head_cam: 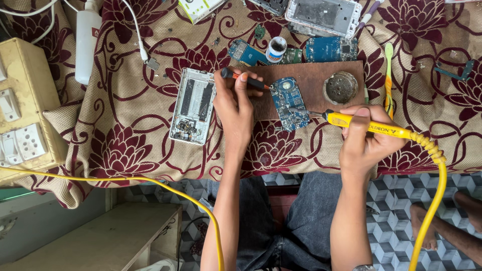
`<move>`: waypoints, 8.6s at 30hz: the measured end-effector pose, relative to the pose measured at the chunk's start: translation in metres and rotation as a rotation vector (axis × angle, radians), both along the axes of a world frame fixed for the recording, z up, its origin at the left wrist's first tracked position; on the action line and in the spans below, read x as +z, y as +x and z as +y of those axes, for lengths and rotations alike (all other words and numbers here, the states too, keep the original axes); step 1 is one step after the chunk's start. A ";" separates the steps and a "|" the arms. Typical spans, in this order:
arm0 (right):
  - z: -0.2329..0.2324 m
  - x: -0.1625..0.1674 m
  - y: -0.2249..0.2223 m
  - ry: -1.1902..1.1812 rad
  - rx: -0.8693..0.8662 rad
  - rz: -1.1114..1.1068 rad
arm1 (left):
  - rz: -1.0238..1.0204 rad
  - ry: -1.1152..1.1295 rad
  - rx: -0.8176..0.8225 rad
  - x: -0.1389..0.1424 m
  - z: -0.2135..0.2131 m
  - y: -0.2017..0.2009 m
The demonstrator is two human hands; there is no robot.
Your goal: The person uses a soldering iron and a screwdriver to work on a small blue circuit board placed on a wooden board. They repeatedly apply the soldering iron to various points on the board while holding it steady with the screwdriver.
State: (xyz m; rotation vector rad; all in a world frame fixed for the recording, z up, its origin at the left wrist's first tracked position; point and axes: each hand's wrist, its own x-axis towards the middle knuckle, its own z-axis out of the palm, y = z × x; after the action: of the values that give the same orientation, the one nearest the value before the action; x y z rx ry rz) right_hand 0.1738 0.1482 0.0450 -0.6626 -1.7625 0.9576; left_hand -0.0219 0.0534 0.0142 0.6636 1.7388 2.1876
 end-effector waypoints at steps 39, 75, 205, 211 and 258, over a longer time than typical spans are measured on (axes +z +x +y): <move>0.004 -0.013 0.002 -0.024 0.028 0.103 | 0.002 0.002 -0.009 0.001 -0.001 0.000; 0.033 -0.009 0.026 -0.009 -0.194 0.245 | -0.008 0.008 -0.003 -0.003 0.000 0.000; 0.004 -0.012 -0.002 -0.140 0.000 0.158 | 0.006 0.039 0.001 -0.001 -0.001 0.003; 0.008 -0.011 -0.001 -0.091 0.006 0.166 | 0.014 0.013 0.008 -0.001 -0.001 0.002; 0.005 -0.012 -0.004 -0.115 -0.005 0.138 | -0.010 0.021 -0.003 -0.002 -0.001 0.001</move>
State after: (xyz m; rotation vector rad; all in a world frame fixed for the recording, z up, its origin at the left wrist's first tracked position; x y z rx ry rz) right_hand 0.1698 0.1528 0.0327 -0.6574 -1.5936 1.0820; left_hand -0.0207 0.0524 0.0120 0.6580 1.7113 2.2059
